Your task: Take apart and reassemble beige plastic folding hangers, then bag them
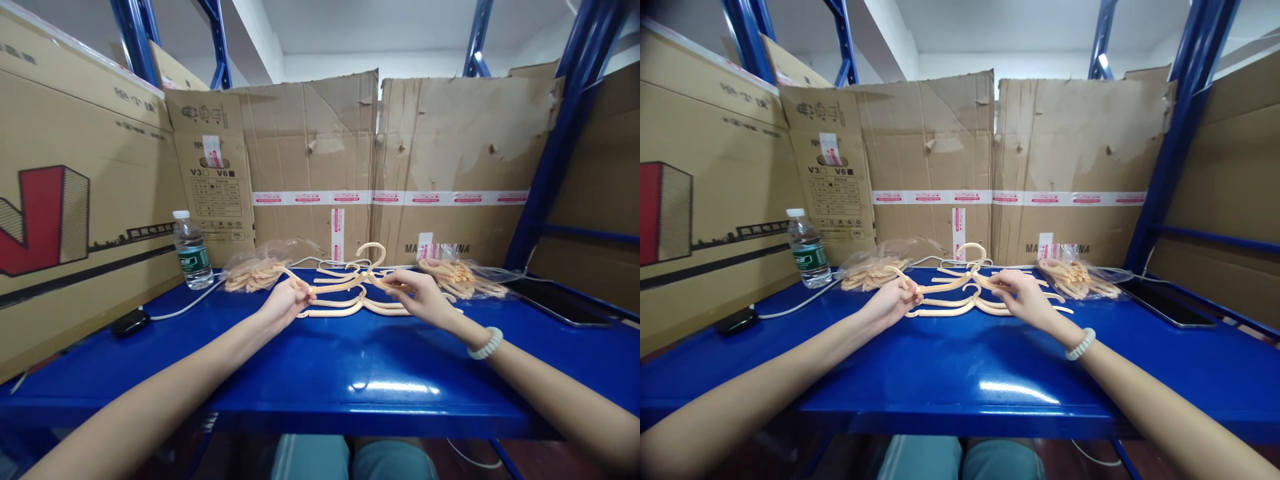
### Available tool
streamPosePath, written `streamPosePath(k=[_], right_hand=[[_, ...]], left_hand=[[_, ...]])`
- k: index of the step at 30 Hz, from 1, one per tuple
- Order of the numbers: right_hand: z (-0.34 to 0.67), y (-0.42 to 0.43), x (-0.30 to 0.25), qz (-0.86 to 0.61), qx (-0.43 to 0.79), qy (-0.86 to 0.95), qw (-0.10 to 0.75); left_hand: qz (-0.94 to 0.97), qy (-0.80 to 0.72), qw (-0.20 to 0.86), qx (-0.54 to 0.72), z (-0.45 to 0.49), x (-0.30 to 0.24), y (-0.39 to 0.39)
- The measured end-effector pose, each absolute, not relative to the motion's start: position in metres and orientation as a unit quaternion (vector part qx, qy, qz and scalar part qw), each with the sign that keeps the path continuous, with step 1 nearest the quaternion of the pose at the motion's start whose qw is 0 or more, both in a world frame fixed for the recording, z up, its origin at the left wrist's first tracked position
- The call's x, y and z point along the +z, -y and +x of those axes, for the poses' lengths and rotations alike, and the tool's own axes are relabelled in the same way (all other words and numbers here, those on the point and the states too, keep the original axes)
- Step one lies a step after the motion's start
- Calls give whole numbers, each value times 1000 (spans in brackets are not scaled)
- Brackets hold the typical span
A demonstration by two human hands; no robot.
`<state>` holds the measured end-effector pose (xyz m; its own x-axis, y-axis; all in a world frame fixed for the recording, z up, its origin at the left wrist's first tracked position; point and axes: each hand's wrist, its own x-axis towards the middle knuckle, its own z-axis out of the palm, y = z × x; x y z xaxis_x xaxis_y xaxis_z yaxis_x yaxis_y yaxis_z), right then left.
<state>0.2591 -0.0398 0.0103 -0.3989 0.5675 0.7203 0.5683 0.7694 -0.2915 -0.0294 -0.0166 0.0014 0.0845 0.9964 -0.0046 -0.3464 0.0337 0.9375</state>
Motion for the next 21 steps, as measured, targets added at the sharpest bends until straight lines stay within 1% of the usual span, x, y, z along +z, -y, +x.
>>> streamPosePath(k=[8, 12, 16, 21], right_hand=[[253, 43, 11, -378, 35, 820, 429], [258, 38, 12, -409, 59, 801, 434], [264, 36, 16, -437, 78, 791, 421], [261, 41, 20, -442, 99, 808, 377]], left_hand=[[372, -387, 583, 610, -25, 3, 20], [341, -368, 590, 633, -21, 8, 28], [314, -375, 624, 609, -17, 11, 46], [277, -416, 656, 566, -15, 10, 93]])
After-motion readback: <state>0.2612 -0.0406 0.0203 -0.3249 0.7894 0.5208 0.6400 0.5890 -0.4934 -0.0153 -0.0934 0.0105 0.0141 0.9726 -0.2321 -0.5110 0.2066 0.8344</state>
